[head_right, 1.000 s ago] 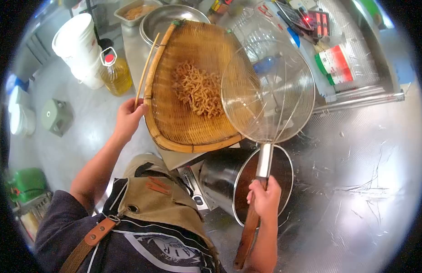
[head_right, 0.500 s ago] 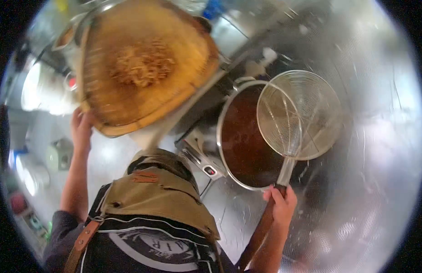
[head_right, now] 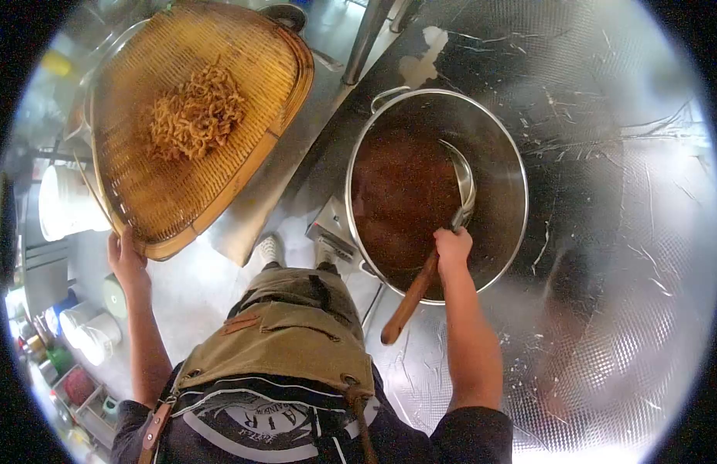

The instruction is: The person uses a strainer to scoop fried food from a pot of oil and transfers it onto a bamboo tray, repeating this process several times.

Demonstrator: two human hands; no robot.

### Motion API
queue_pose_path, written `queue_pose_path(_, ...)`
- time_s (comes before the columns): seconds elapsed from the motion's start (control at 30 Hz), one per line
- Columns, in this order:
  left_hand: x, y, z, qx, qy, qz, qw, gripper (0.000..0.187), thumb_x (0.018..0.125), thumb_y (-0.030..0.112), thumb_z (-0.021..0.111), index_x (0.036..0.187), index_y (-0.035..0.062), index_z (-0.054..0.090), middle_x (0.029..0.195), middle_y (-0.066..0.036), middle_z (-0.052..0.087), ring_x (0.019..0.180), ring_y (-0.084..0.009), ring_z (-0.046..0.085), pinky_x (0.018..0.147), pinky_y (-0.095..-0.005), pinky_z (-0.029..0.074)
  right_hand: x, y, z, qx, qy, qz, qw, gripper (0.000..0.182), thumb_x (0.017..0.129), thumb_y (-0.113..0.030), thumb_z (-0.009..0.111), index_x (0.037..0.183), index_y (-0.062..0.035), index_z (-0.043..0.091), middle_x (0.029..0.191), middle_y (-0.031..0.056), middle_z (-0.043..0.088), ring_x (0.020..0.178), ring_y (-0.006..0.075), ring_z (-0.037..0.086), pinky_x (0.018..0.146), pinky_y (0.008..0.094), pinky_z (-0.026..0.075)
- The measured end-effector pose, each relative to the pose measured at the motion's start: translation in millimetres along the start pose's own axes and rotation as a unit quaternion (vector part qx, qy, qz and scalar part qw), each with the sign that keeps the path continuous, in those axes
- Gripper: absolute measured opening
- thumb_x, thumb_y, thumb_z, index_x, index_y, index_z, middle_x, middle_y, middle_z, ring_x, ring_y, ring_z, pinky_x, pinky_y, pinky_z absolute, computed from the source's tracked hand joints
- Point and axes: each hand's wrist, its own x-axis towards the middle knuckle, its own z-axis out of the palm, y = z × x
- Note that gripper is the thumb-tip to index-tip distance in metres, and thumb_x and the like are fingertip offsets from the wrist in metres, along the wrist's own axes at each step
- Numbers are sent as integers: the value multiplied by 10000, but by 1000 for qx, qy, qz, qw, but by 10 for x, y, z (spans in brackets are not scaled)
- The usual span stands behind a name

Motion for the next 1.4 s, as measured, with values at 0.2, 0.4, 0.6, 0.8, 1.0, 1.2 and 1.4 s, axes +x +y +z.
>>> queue_pose_path(0.2, -222, -117, -216, 56, 34, -14, 998, 226, 964, 214, 560, 1097, 31, 571, 728, 29, 562, 458, 2, 324, 385, -177, 210, 553, -173, 767, -87, -77, 14, 993, 219, 749, -7, 623, 890, 139, 541, 854, 157, 567, 773, 208, 536, 647, 369, 446)
queue_pose_path(0.4, -457, -183, -228, -31, 61, -48, 996, 406, 1015, 370, 415, 1118, 7, 565, 735, -44, 591, 447, -31, 346, 375, -199, 229, 98, -232, 707, -357, -227, -120, 898, 593, 776, -45, 622, 1255, 186, 360, 1005, 290, 577, 948, 365, 596, 845, 388, 483)
queue_pose_path(0.6, -50, -194, -133, -44, 98, -18, 994, 369, 998, 384, 454, 1085, 50, 584, 750, -20, 578, 489, -56, 387, 422, -223, 273, -479, -30, -150, -513, -254, -304, 761, 743, 712, -68, 615, 1386, 85, 343, 1048, 327, 578, 1009, 447, 580, 896, 434, 474)
queue_pose_path(0.8, 193, -78, 181, -72, 72, 32, 994, 352, 901, 202, 620, 1148, -27, 517, 1054, -114, 570, 957, -232, 592, 831, -341, 495, -1189, -591, -1053, -466, -244, -280, 803, 738, 687, -29, 622, 1380, 56, 383, 1090, 310, 577, 1036, 435, 580, 904, 438, 469)
queue_pose_path(1.0, 271, -118, 178, -19, 38, 15, 999, 372, 868, 137, 641, 1141, -78, 509, 1067, -143, 589, 943, -222, 595, 818, -343, 498, -980, -777, -1208, -379, -130, -418, 815, 716, 702, -5, 631, 1382, 5, 406, 1050, 297, 572, 960, 450, 580, 840, 461, 482)
queue_pose_path(1.2, 240, -125, 171, 5, 46, 16, 999, 318, 877, 113, 615, 1131, -59, 530, 1046, -123, 601, 922, -209, 599, 804, -328, 496, 263, -651, -792, -494, -150, -371, 772, 669, 781, -27, 616, 1407, -17, 381, 1078, 330, 538, 963, 465, 578, 849, 463, 490)
queue_pose_path(1.4, 312, -209, 54, 8, 48, -2, 999, 289, 882, 106, 610, 1125, -35, 543, 1022, -113, 605, 901, -188, 598, 778, -310, 495, 812, -586, -123, -680, -122, -321, 648, 556, 874, -18, 513, 1407, 15, 360, 1054, 303, 575, 892, 410, 645, 768, 436, 554)
